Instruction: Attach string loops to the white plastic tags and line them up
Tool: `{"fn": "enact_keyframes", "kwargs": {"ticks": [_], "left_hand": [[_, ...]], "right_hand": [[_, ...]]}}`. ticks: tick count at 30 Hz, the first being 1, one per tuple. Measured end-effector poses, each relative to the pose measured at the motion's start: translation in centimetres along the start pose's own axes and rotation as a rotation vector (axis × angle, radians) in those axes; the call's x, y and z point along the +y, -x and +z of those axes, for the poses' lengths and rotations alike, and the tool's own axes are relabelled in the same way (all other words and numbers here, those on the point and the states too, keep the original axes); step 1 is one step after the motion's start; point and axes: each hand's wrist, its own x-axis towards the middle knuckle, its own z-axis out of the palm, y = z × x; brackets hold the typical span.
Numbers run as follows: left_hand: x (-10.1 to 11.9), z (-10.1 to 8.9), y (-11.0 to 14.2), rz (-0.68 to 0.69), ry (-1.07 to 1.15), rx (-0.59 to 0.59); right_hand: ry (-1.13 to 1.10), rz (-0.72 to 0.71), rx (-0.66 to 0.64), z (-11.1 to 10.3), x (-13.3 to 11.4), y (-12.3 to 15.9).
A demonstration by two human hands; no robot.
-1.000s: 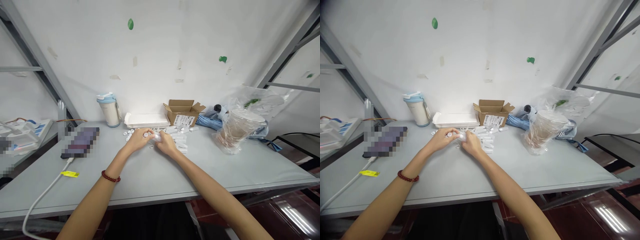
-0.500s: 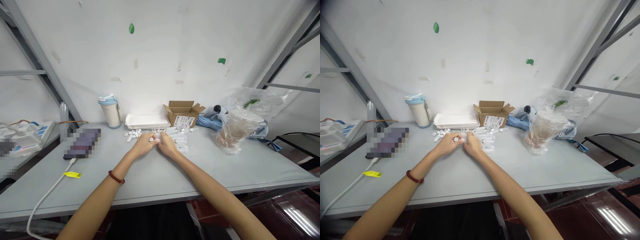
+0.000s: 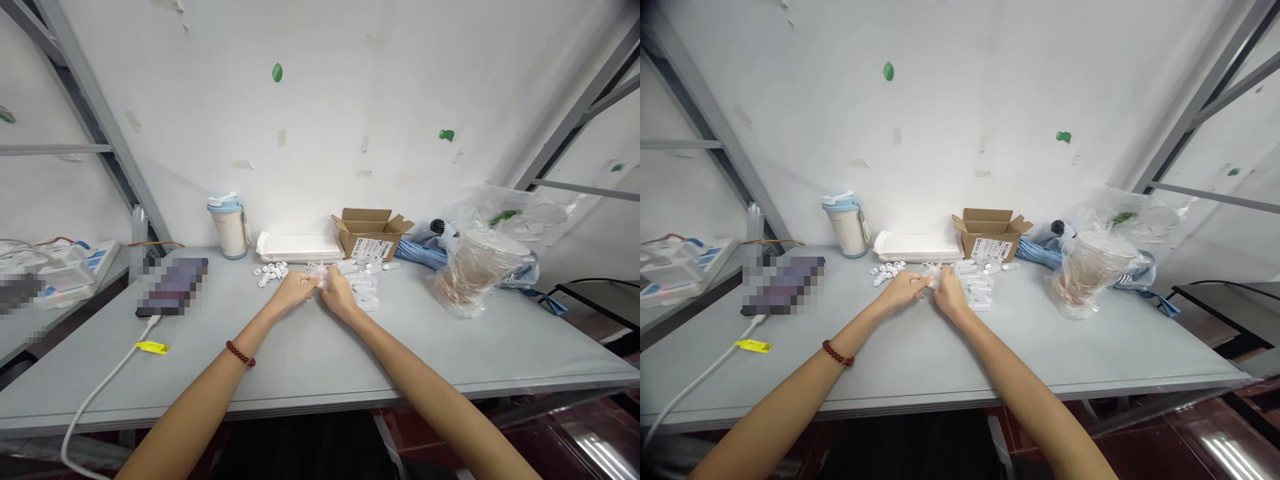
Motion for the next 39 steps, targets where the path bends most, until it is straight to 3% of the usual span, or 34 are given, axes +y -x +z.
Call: {"fn": "enact_keyframes", "kwargs": {"ticks": [4,13,15,19,25,39], "left_hand": [[0.1,-0.4,0.2,-0.063,0.139,-0.1],[0.4,0.1,0.0,-0.343,0.312,-0.118],[0.5,-0.1,0.0,-0.297,0.244,-0.035],[0.7,-0.8,0.1,-0.06,0.027,0.19],[1.1,-1.3,0.2,0.039,-0.027,0.091],[0.6,-1.4,0.1,0.097,-0.002,-0.046]], "right_hand": [[0.011,-0.005,-0.006,0.0,-0.1,0.1],[0.036,0.001,-0.015,-0.1,-0.5,0.3],[0.045,0.002,-0.019,-0.2,-0.7,0.3],[0.038,0.013,-0.019,-0.4,-0.8,0.2],[0.047,0.011,-0.033,-0.4,-0.7,0.2],[0.038,0.045,-0.035,-0.9,-0.8,0.2]]}}
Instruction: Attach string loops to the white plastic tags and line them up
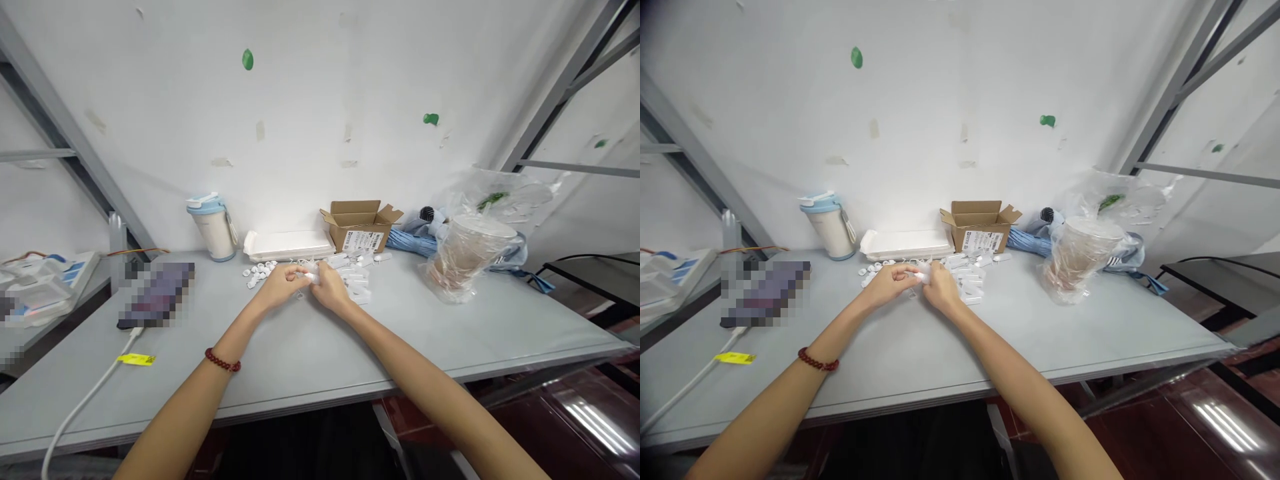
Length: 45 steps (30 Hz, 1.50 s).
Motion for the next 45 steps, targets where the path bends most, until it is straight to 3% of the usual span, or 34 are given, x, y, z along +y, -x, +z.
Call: {"fn": "enact_keyframes", "kwargs": {"ticks": [7,20,24,27,38,45], "left_hand": [[0.15,0.2,-0.19,0.036,-0.043,0.08],[0.2,0.4,-0.09,0.054,-0.119,0.057],[-0.07,0.51,-0.23,0.0,-0.124,0.04],[-0.33,0.23,-0.33,-0.031,-0.098,0.069],[-0.43,0.46,-0.29,0.079,-0.133,0.088],[-0.35,0.54,-0.25,0.025,-0.171,0.12]], "right_hand": [[0.02,-0.007,-0.041,-0.05,-0.42,0.27],[0.04,0.012,-0.019,-0.04,-0.09,0.11],[0.065,-0.001,-0.016,0.06,-0.03,0.11],[0.067,0.004,-0.003,0.07,0.1,0.0],[0.068,0.012,-0.003,0.06,0.25,-0.04],[0.103,0.01,-0.014,0.05,0.19,-0.06]]}}
